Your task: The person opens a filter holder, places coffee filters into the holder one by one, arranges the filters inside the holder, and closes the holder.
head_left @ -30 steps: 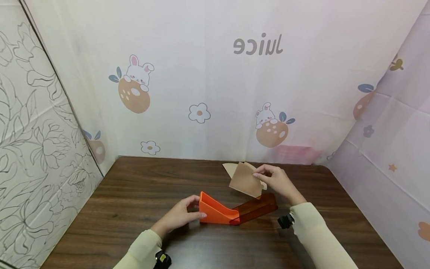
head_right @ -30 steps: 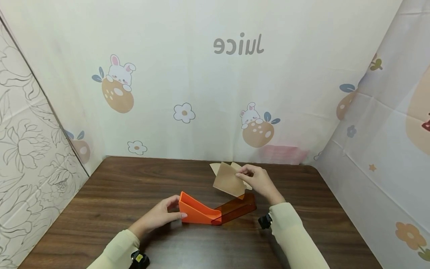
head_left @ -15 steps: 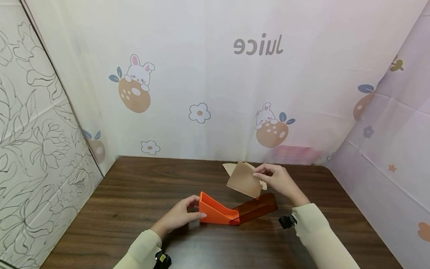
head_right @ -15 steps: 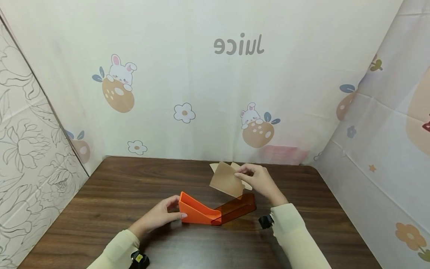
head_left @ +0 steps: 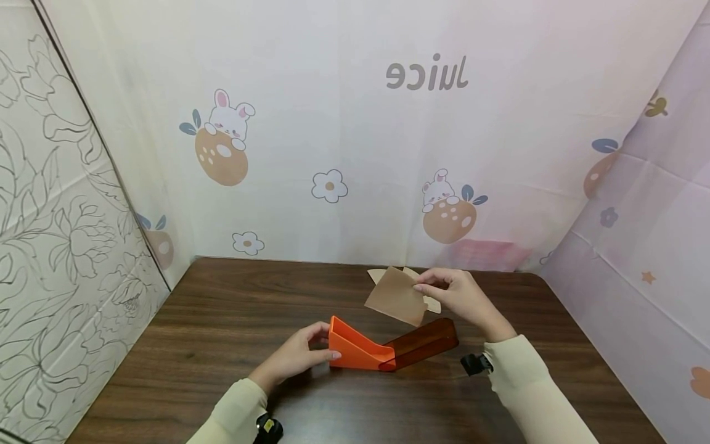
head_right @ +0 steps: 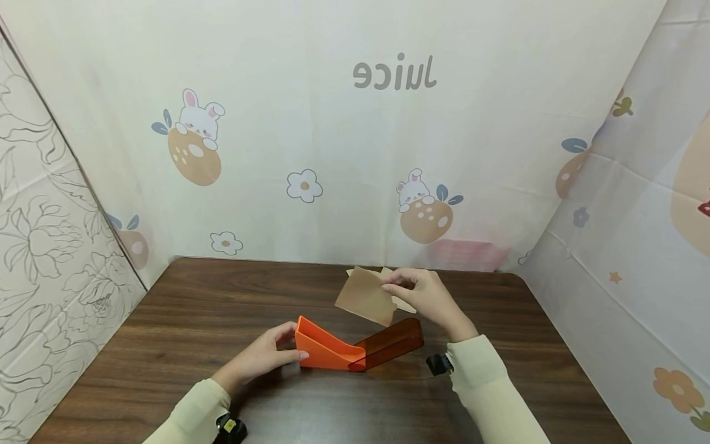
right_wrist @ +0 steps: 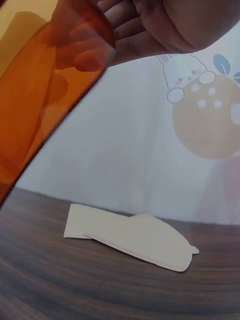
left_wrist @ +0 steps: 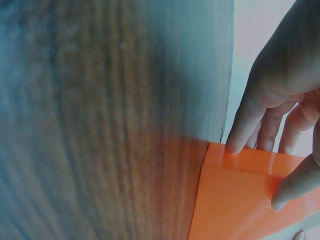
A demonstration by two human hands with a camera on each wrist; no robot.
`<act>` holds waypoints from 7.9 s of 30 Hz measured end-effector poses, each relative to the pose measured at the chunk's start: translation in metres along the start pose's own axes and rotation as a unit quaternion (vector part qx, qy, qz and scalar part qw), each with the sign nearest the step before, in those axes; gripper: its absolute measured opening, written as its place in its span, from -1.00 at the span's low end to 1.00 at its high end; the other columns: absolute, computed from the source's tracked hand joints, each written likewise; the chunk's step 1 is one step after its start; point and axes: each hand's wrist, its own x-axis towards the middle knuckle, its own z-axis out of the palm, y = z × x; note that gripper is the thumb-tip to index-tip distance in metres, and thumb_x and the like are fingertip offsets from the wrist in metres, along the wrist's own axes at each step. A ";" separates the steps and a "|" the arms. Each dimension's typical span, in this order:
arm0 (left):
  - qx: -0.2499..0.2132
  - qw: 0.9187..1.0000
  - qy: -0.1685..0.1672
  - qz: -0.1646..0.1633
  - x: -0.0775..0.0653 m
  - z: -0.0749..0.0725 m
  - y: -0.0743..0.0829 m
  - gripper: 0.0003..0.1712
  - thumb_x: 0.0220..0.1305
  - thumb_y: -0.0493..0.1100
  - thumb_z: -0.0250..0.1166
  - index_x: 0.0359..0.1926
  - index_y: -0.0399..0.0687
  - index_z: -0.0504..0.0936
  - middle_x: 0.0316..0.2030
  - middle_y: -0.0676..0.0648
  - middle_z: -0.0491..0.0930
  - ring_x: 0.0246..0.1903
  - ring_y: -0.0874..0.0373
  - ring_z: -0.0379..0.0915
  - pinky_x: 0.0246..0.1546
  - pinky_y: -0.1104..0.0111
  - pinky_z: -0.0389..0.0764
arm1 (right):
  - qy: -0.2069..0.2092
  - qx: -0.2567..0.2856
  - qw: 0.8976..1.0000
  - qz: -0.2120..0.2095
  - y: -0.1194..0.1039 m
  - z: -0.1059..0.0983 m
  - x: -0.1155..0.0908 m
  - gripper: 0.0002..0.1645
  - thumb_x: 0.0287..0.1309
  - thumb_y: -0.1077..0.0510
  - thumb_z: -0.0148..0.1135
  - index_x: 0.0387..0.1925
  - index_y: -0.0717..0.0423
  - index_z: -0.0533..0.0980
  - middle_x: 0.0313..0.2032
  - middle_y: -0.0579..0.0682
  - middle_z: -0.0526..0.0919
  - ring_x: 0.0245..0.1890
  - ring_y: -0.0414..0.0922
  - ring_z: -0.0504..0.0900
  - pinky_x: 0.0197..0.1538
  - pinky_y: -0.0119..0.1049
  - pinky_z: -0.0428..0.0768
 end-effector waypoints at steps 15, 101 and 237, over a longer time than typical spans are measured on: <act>-0.004 1.000 0.001 -0.007 -0.001 0.000 0.002 -0.57 0.25 -0.10 0.45 0.11 -0.04 0.57 -0.02 0.00 0.64 0.02 0.05 0.52 0.08 0.12 0.48 | -0.029 -0.001 0.998 -0.048 -0.023 0.001 -0.002 -0.90 0.20 -0.03 0.43 -0.23 -0.24 0.71 -0.35 -0.23 0.72 -0.40 -0.12 0.62 -0.34 -0.30 0.58; 0.012 1.000 0.005 -0.012 -0.001 0.000 0.004 -0.58 0.26 -0.06 0.45 0.09 0.01 0.57 -0.02 0.02 0.63 0.04 0.06 0.51 0.11 0.06 0.47 | -0.139 -0.040 0.984 -0.106 -0.048 0.063 -0.003 -0.92 0.22 0.22 0.41 -0.29 -0.04 0.67 -0.40 -0.20 0.72 -0.47 -0.30 0.62 -0.39 -0.36 0.60; 0.007 1.000 0.002 -0.010 -0.001 0.001 0.003 -0.56 0.27 -0.07 0.44 0.12 -0.02 0.56 -0.03 0.01 0.63 0.03 0.05 0.52 0.05 0.14 0.49 | -0.134 -0.108 0.981 -0.089 -0.047 0.058 -0.006 -0.65 0.19 0.09 0.45 -0.02 0.10 0.62 -0.10 -0.09 0.70 -0.11 -0.06 0.69 -0.01 -0.14 0.62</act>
